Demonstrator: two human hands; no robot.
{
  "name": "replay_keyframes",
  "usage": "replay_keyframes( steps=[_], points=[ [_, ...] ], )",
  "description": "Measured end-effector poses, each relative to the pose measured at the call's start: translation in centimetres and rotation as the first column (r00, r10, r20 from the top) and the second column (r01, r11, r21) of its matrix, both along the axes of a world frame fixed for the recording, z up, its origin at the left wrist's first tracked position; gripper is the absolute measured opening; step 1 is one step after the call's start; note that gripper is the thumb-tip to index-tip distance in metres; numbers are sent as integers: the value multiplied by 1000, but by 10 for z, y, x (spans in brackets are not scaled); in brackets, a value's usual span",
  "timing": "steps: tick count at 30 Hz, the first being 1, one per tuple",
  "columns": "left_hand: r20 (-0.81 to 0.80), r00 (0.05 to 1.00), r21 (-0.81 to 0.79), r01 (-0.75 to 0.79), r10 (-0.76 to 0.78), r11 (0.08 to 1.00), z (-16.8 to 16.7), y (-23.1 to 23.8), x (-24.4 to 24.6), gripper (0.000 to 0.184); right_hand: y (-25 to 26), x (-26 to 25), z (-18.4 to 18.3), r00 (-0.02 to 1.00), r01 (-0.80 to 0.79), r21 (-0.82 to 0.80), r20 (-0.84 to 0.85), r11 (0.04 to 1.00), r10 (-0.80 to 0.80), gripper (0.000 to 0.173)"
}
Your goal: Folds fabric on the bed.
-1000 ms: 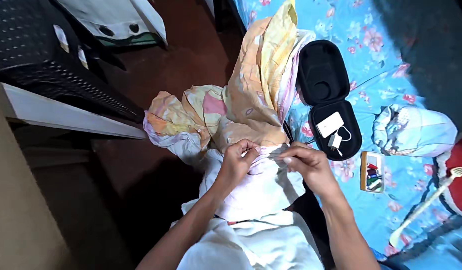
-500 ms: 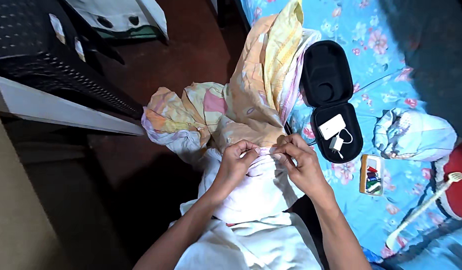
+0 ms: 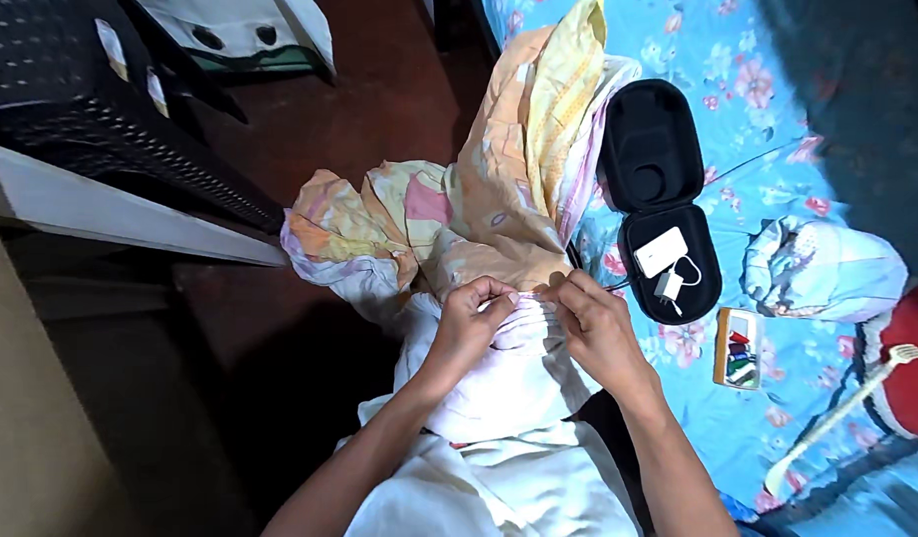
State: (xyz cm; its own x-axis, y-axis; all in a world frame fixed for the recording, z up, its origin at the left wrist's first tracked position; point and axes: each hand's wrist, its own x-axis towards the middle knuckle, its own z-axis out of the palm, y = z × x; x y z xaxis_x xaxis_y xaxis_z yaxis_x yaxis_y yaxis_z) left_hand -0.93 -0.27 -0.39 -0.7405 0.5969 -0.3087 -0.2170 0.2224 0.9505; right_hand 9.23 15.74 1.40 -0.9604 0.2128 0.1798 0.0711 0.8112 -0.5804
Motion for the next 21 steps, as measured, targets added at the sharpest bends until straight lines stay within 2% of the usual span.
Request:
replay_keyframes(
  steps=[16,21],
  points=[
    [-12,1000,12,-28,28,1000,0,-1,4,6,-6,-2,1,1000,-13,77,17,997,12,18],
    [-154,987,-13,-45,43,999,0,0,12,6,-12,-2,1,1000,-3,125,6,992,2,16]
  ],
)
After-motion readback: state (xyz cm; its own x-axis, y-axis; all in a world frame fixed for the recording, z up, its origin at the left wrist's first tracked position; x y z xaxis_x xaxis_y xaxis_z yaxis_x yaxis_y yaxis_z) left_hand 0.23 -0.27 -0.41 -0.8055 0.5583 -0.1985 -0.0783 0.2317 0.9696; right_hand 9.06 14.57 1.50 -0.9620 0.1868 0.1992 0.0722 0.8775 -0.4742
